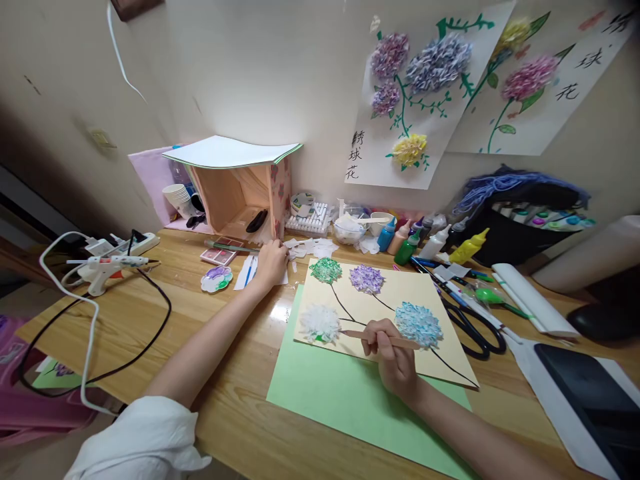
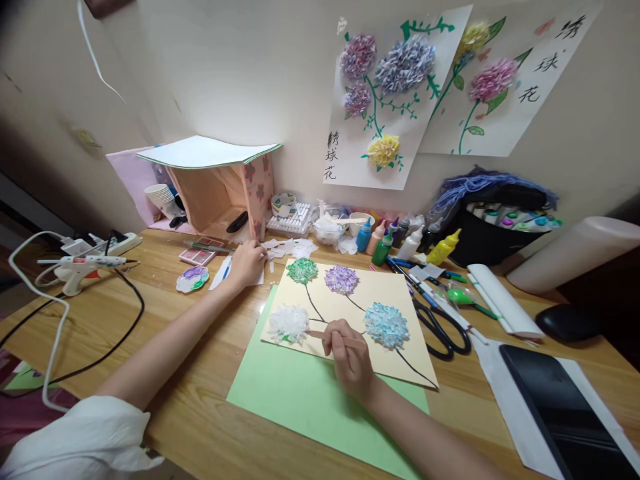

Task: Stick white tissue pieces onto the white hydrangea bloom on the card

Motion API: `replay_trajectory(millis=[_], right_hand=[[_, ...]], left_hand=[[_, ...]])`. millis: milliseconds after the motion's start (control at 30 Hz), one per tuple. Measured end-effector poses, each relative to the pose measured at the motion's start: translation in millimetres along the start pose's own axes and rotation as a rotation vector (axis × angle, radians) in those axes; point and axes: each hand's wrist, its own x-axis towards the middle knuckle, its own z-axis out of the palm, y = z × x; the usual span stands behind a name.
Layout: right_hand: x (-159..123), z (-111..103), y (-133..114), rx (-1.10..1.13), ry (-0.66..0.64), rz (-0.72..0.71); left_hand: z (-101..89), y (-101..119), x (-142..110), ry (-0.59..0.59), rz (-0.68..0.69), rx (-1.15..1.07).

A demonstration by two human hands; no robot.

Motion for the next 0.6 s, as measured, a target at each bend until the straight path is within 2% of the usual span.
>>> replay_trajectory(millis=[200,300,333,400,467,533,600], right_hand=[[-0.9,-0.3,1.5,-0.001,0.007,0.022],[-0.8,0.1,1.9,0.006,0.02,0.03],[-0.5,0.2,1.8,0.011,0.028,0.03],[0.2,0.2,1.1,0.025,0.044,0.032],[1.2,0.1,-0.3,0.038,0.066,0.028],[2.3,0.0,-2.1,0.051,0.09,0.017],[3.1,0.0,-3.9,0.065,0.11,0.003]], left_hand=[[-18.6,-1.1,-5.2,0.058,-0.045,-0.1],[-36.5,10.6,-22.3,0.013,-0.02,-0.262],[-43.7,17.3,-30.1,-0.02,-0.011,-0.392],[-59.1,32.6,-47.5,-0.121,0.037,-0.599],[-73.7,47.3,-64.7,-0.301,0.149,-0.699],[-83.8,58.7,-79.4,-0.486,0.285,-0.728],[-87.4,65.9,-90.3,-0.604,0.389,-0.69]])
